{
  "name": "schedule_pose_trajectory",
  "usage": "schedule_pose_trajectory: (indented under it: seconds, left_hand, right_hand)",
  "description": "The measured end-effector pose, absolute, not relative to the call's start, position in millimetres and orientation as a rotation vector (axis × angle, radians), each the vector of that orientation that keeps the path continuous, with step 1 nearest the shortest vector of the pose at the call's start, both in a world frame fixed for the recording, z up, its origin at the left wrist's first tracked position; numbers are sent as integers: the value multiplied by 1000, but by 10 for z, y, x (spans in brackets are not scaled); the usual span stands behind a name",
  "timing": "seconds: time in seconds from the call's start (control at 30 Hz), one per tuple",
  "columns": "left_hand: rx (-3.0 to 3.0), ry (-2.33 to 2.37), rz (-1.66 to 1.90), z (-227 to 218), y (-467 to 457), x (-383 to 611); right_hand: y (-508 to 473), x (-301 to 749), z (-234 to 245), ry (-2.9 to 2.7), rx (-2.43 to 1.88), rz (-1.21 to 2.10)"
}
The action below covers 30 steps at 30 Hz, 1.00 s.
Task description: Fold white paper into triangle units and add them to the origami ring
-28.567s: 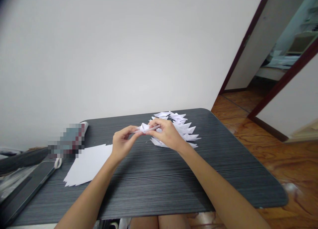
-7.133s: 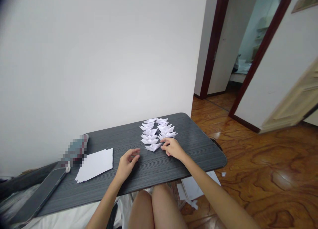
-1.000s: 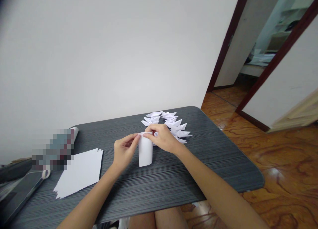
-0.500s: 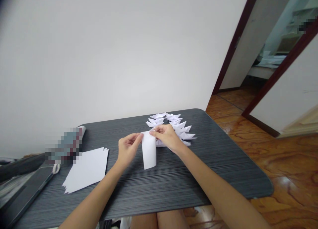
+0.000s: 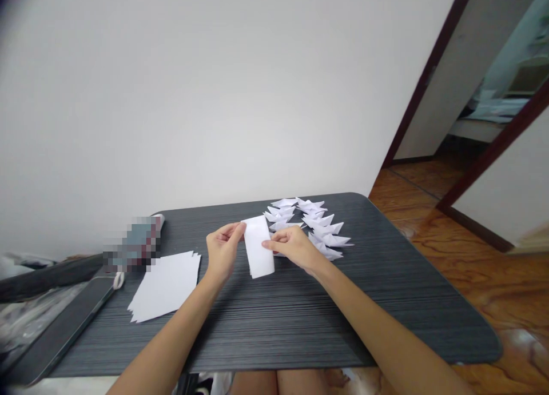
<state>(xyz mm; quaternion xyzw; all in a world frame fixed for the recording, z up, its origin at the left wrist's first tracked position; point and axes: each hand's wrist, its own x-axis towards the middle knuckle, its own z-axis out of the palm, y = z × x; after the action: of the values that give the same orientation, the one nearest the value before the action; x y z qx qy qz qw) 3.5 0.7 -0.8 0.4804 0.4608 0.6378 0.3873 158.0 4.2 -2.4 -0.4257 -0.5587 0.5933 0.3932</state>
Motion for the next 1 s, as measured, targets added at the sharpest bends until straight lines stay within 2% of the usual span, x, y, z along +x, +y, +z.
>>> schedule_pose_trajectory:
  seconds: [0.4, 0.63, 0.77, 1.0]
  left_hand:
    - [1056, 1089, 1700, -12, 20, 9]
    - [962, 1133, 1873, 45, 123, -169]
    - [1036, 1175, 1858, 68, 64, -119]
    - [1217, 1211, 1743, -20, 17, -9]
  right_hand:
    - [19, 1552, -55, -1479, -1085, 1500]
    - [6, 1691, 50, -1748, -1019, 1689]
    - [34, 1730, 113, -1655, -988, 1506]
    - [-74, 1480, 21, -1608, -1064, 1481]
